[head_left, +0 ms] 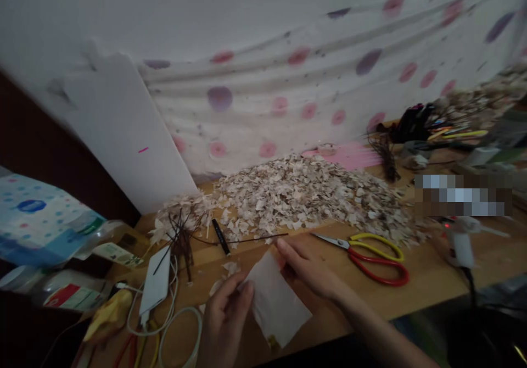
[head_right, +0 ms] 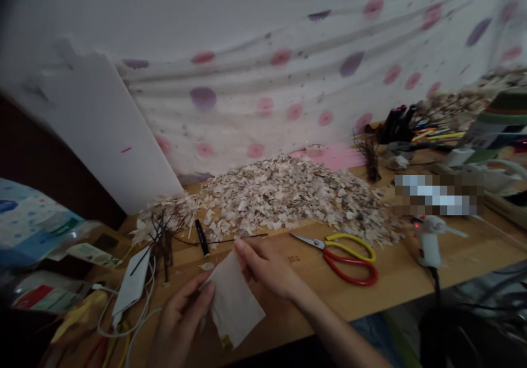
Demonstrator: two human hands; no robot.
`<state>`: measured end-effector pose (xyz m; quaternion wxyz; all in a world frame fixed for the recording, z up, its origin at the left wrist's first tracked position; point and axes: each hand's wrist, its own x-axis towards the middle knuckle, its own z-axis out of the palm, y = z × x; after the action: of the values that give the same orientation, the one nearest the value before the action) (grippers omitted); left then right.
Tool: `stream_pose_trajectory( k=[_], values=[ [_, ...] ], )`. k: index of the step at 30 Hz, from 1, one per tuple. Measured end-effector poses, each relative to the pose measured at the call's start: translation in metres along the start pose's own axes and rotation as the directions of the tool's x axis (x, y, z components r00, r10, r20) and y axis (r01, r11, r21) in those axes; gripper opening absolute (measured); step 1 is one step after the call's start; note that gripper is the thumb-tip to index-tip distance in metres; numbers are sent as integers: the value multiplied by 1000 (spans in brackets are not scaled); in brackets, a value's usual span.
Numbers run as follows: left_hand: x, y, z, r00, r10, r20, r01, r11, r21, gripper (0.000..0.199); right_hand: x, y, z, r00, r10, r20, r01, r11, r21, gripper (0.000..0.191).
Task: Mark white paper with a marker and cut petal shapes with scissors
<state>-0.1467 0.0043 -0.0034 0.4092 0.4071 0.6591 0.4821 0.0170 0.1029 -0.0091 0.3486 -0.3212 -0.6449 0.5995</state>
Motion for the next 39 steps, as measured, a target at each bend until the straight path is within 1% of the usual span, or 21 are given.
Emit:
stream_pose_trajectory(
  k=[2,4,7,10,12,14,16,18,20,21,22,23,24,26,27,29,30,32,34,36,39],
  values=[
    [1,-1,6,999,-1,47,-1,999,38,54,-8,6,1,998,-28,-56,24,997,-77,62],
    [1,-1,10,998,-16,60,13,999,43,57,-12,12,1,995,-24,-93,13,993,-117,59],
    [1,2,16,995,-43,86,38,998,53,63,-14,17,-1,993,-18,-115,3,992,-127,55],
    [0,10,27,993,-17,118,7,996,85,62,-16,16,-3,992,-53,-112,37,989,-142,52],
    [-1,17,36,995,27,101,-37,994,106,55,-18,15,-3,988,-93,-121,72,983,-168,51],
    [-2,23,46,996,58,62,-65,990,121,48,-20,14,0,977,-135,-162,101,974,-202,51],
    [-3,25,53,997,78,29,-81,989,122,44,-22,12,3,963,-167,-210,118,966,-228,53],
    [-3,23,56,997,78,6,-78,991,105,41,-24,9,2,961,-165,-222,109,963,-246,54],
    [-2,18,55,998,65,-23,-63,996,68,41,-28,5,-7,966,-140,-218,76,957,-281,55],
    [-2,15,54,997,58,-41,-56,998,42,41,-32,4,-16,963,-135,-231,54,945,-323,55],
    [-2,13,53,997,46,-60,-45,999,10,42,-36,5,-28,958,-138,-251,31,921,-389,54],
    [-1,10,52,997,29,-77,-31,999,-26,44,-42,7,-43,942,-175,-285,15,873,-487,50],
    [-1,9,52,996,9,-90,-14,998,-64,46,-50,12,-61,919,-197,-341,-47,805,-591,42],
    [-1,8,52,993,-37,-113,21,990,-139,50,-68,26,-96,906,-200,-374,-161,652,-741,27],
    [-1,8,53,990,-55,-126,33,984,-174,51,-78,34,-112,907,-203,-368,-192,580,-792,24],
    [-1,9,55,986,-70,-154,34,974,-222,52,-96,50,-135,921,-134,-365,-274,442,-854,24],
    [-1,9,57,984,-73,-163,33,971,-236,52,-103,57,-142,923,-95,-374,-314,376,-872,26],
    [-2,10,59,985,-68,-157,25,966,-259,51,-111,63,-148,929,5,-370,-359,259,-897,30],
    [-3,12,60,988,-56,-143,15,961,-275,51,-110,63,-147,919,92,-384,-394,189,-899,35],
    [-5,15,61,992,-44,-119,11,965,-264,51,-102,59,-145,902,138,-410,-430,173,-886,36],
    [-7,20,61,997,-2,-81,-17,974,-225,50,-91,52,-147,899,145,-413,-436,209,-876,27]
  ],
)
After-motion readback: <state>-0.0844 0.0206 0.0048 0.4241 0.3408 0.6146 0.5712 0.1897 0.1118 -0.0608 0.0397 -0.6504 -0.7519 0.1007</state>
